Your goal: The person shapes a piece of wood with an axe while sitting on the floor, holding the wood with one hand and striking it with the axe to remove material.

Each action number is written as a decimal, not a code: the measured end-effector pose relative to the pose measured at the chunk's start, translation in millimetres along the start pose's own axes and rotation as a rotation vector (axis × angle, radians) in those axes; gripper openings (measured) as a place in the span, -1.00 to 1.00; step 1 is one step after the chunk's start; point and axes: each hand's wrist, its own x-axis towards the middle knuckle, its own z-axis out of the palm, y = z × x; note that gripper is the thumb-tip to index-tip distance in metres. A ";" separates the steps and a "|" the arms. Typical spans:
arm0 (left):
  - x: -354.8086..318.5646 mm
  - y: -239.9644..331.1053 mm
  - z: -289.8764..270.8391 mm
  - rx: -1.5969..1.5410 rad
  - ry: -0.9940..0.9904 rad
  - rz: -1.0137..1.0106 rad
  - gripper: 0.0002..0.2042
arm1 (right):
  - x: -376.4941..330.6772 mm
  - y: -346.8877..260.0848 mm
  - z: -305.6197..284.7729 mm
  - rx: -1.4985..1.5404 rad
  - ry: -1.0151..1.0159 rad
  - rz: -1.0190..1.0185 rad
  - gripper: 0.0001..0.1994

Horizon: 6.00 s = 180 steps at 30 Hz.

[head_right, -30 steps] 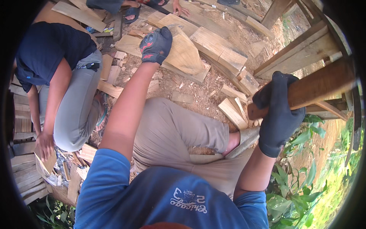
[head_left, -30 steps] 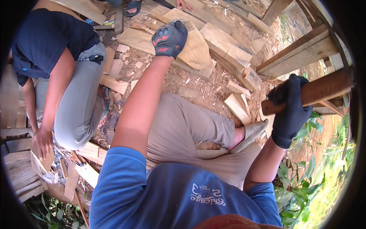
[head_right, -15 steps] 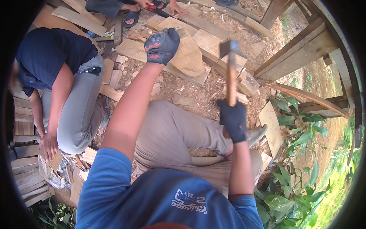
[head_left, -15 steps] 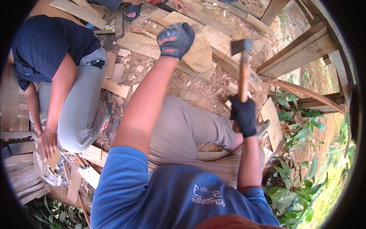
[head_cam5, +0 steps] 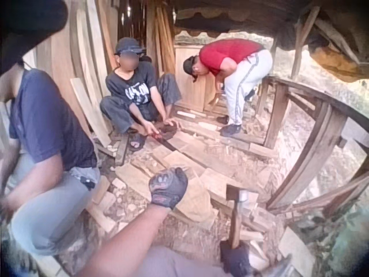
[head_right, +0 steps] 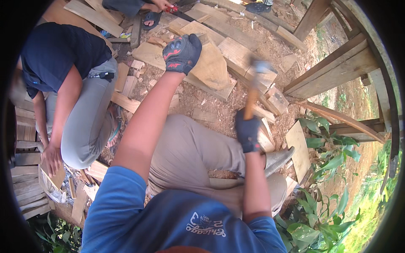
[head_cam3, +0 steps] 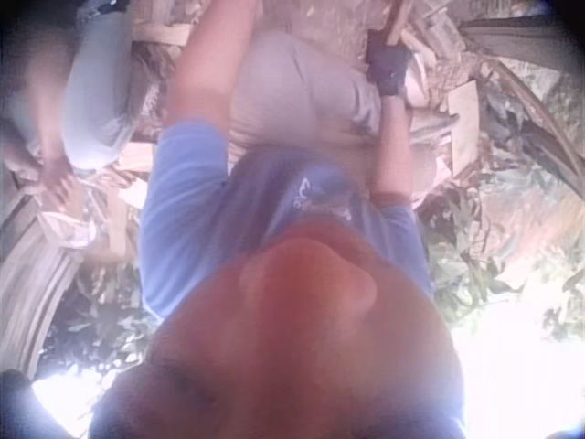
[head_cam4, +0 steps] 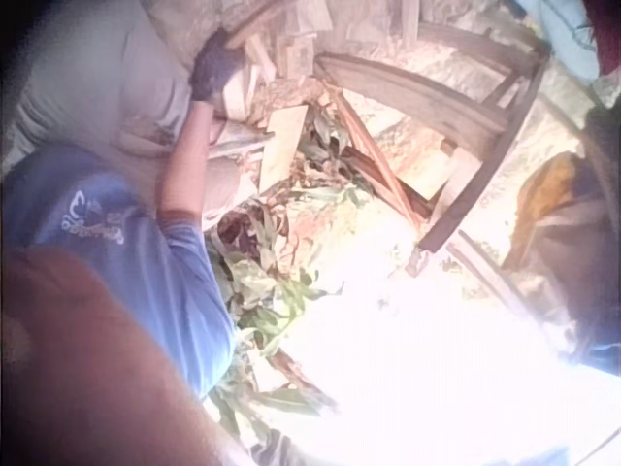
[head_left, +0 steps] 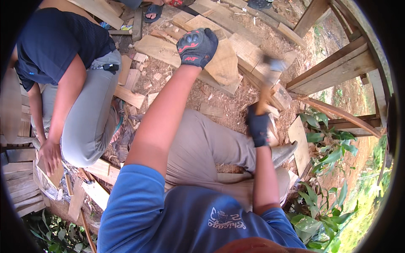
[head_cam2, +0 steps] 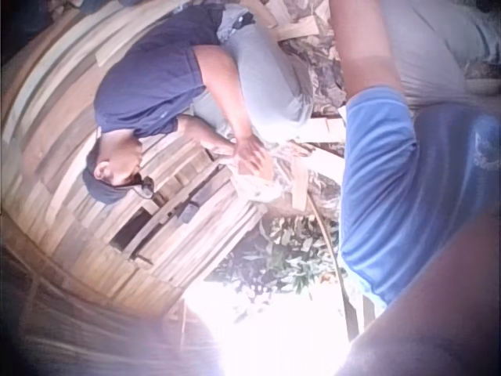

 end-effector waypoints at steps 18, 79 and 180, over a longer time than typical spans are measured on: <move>12.2 -1.4 2.3 0.044 -0.112 -0.016 -0.45 | -63.5 -181.7 -95.9 0.662 0.141 -0.372 -0.87; 20.9 -20.2 8.2 0.033 -0.158 0.207 -0.49 | -46.9 -87.7 -46.9 0.121 -0.053 0.074 -0.74; 43.0 -66.6 7.1 0.147 -0.076 -0.172 -0.60 | 26.7 4.9 52.8 0.011 -0.448 0.205 -0.73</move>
